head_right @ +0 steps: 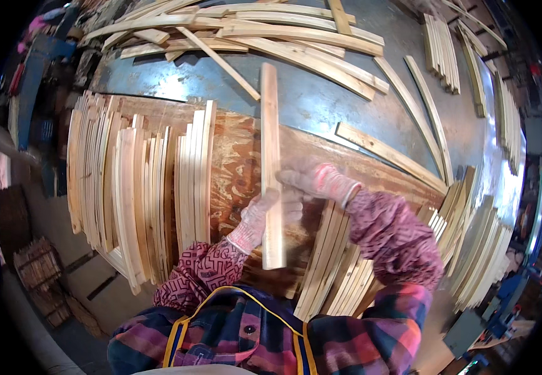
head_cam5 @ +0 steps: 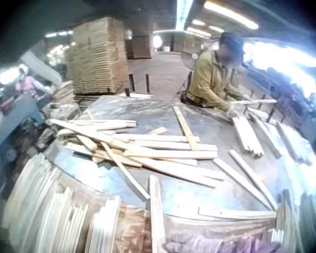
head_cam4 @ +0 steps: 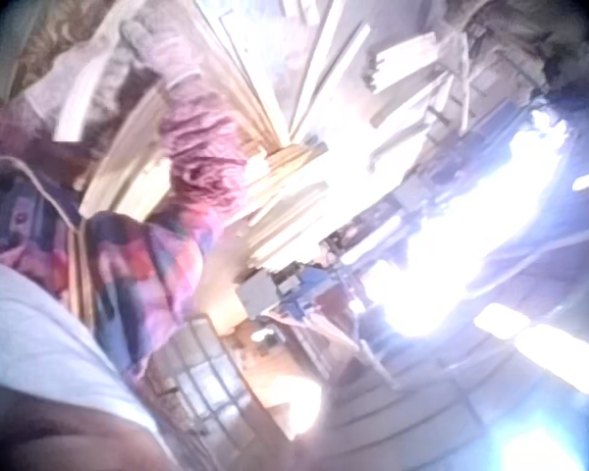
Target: The person picks up thin wooden planks from a pile on a workbench and stacks them into a neat, aligned bundle. They repeatedly pick up individual planks, align them with the growing stack, and adjust the pile to ensure uniformity. Finally, they lift the completed stack of planks and move it to a nearby machine.
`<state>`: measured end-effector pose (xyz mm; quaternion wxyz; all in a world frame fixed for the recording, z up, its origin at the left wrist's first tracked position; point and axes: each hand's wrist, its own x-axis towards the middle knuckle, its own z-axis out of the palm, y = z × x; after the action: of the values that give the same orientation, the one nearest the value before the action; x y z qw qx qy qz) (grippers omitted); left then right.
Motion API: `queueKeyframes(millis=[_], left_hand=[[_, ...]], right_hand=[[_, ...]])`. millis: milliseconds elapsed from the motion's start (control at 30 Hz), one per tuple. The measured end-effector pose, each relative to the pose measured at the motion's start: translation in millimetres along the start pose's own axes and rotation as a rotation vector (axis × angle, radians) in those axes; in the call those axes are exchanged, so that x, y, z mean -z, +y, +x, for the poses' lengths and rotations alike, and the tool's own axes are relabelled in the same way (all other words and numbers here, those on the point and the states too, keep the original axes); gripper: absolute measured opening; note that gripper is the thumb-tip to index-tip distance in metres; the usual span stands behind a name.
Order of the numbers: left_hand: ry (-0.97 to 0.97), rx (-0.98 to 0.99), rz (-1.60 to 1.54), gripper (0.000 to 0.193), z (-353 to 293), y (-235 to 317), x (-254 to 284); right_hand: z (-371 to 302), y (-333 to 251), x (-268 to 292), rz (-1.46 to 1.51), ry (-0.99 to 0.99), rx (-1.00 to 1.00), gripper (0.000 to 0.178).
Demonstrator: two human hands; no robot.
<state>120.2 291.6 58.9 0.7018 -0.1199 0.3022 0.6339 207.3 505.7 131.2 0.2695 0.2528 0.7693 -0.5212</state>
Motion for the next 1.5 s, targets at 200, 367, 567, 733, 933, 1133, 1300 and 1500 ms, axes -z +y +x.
queueKeyframes(millis=[200,367,567,733,933,1133,1300,1500], left_hand=[[0.143,-0.006,0.333,0.043,-22.4,14.8,35.1],[0.2,0.042,0.54,0.068,-43.1,10.5,80.8],[0.523,-0.409,1.84,0.072,-79.3,12.1,104.8],[0.827,-0.836,2.111,0.07,-123.7,8.5,114.2],[0.803,-0.81,2.165,0.074,-113.0,29.3,100.9],[0.287,-0.419,0.579,0.071,-43.0,21.3,30.7],[0.52,-0.633,1.27,0.063,-79.0,26.7,59.9],[0.866,-0.72,2.306,0.076,-125.5,11.3,108.0]], right_hand=[[136.4,-28.5,29.2,-0.594,0.897,-0.077,0.05],[236.3,-85.5,66.3,-0.716,0.561,-0.376,0.037],[174.0,-23.0,112.1,0.516,0.627,0.109,0.034],[65.8,21.4,-11.3,1.664,0.207,0.128,0.055],[-11.6,1.1,-219.6,2.401,-0.281,0.397,0.065],[-22.5,-2.0,-213.4,1.116,0.18,-0.121,0.033],[19.5,60.3,-34.8,0.257,0.841,-0.057,0.042],[112.5,42.5,44.2,-0.393,0.88,-0.469,0.075]])
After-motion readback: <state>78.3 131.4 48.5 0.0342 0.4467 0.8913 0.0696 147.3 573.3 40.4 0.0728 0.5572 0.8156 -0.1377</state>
